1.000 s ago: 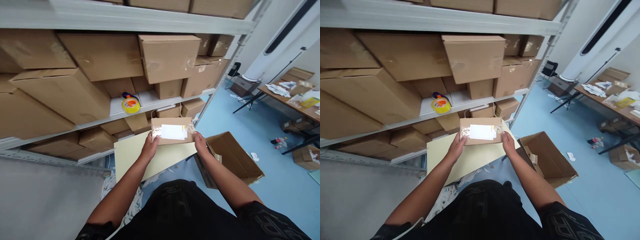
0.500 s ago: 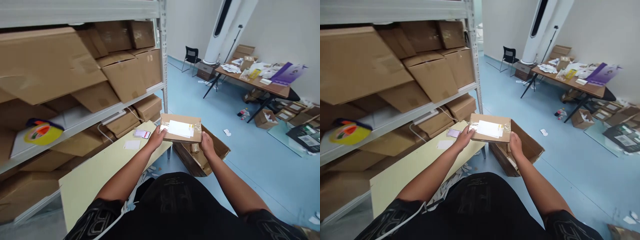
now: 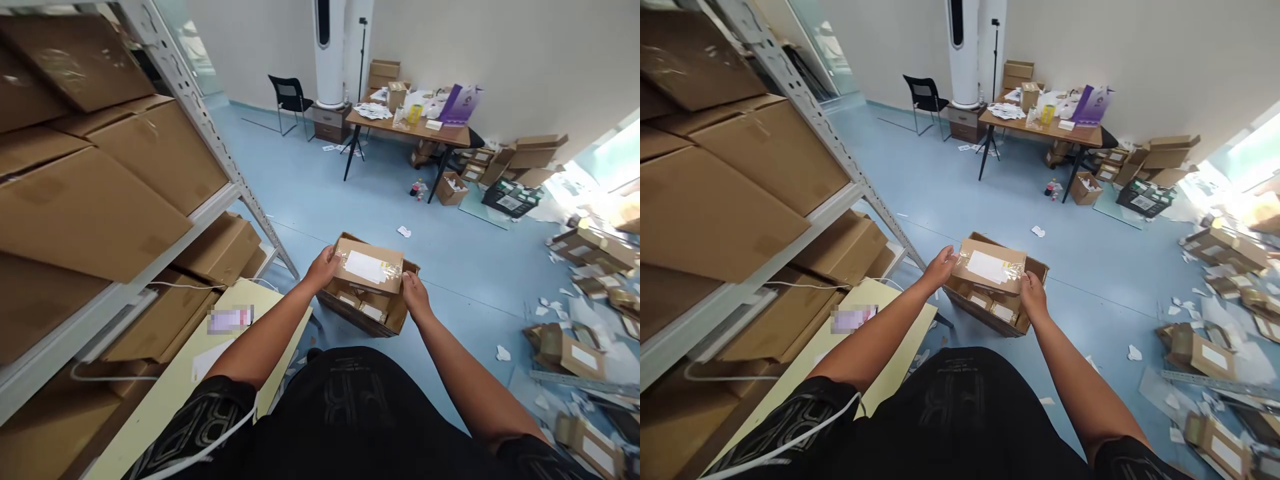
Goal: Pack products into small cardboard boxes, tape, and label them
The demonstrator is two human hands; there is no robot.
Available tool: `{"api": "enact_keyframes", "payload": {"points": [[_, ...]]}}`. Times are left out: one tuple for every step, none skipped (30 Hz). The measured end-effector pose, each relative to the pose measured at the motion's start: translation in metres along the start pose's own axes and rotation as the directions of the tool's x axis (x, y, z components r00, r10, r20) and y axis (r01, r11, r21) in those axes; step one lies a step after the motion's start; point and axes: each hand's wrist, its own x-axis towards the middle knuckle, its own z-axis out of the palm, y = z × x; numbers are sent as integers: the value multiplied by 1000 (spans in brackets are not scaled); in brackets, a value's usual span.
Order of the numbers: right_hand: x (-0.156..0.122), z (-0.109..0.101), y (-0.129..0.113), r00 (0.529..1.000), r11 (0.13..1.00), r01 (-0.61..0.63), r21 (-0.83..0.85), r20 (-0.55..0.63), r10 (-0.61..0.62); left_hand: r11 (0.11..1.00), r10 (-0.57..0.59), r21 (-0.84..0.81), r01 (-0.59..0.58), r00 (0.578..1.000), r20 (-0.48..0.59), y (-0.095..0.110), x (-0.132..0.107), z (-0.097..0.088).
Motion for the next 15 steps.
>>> {"api": "enact_keyframes", "payload": {"points": [[-1,2,-2,1000,1000,-9,-18,-20,9,999,13,-33,-12,1000,23,-1,3,-3],[-2,5,-3,999,999,-15,-28,-40,14,998,25,-60,-22,999,48,-3,5,-7],[-4,8,-4,998,999,-17,-30,-53,15,997,36,-70,-31,997,66,-7,5,-13],[-6,13,-5,998,999,-13,-30,-54,12,997,43,-69,-37,996,80,-12,3,-20],[-7,18,-5,999,1000,-7,-28,-44,6,997,42,-60,-37,995,85,-19,0,-27],[-8,23,-4,1000,1000,3,-24,-25,-3,998,34,-50,-30,996,82,-27,-3,-35],[-9,28,-4,1000,1000,15,-21,0,-15,999,18,-45,-15,997,71,-35,-8,-42],[-8,34,-4,999,999,30,-16,28,-30,999,-6,-49,8,999,52,-44,-13,-49],[-7,40,-4,997,999,49,-9,54,-49,998,-34,-61,36,999,29,-53,-19,-55],[-4,46,-4,994,998,69,-2,79,-69,995,-62,-81,63,998,6,-61,-25,-61],[0,52,-6,990,996,89,4,105,-89,991,-89,-106,87,996,-19,-69,-32,-65],[4,58,-7,985,994,108,10,135,-108,985,-113,-134,106,993,-45,-75,-40,-67],[10,65,-10,977,992,125,13,173,-125,979,-134,-162,121,988,-71,-81,-49,-69],[16,72,-13,965,990,141,15,220,-141,973,-155,-188,134,983,-98,-86,-58,-70],[22,79,-16,949,988,156,14,276,-154,966,-178,-212,148,975,-129,-90,-68,-70]]}}
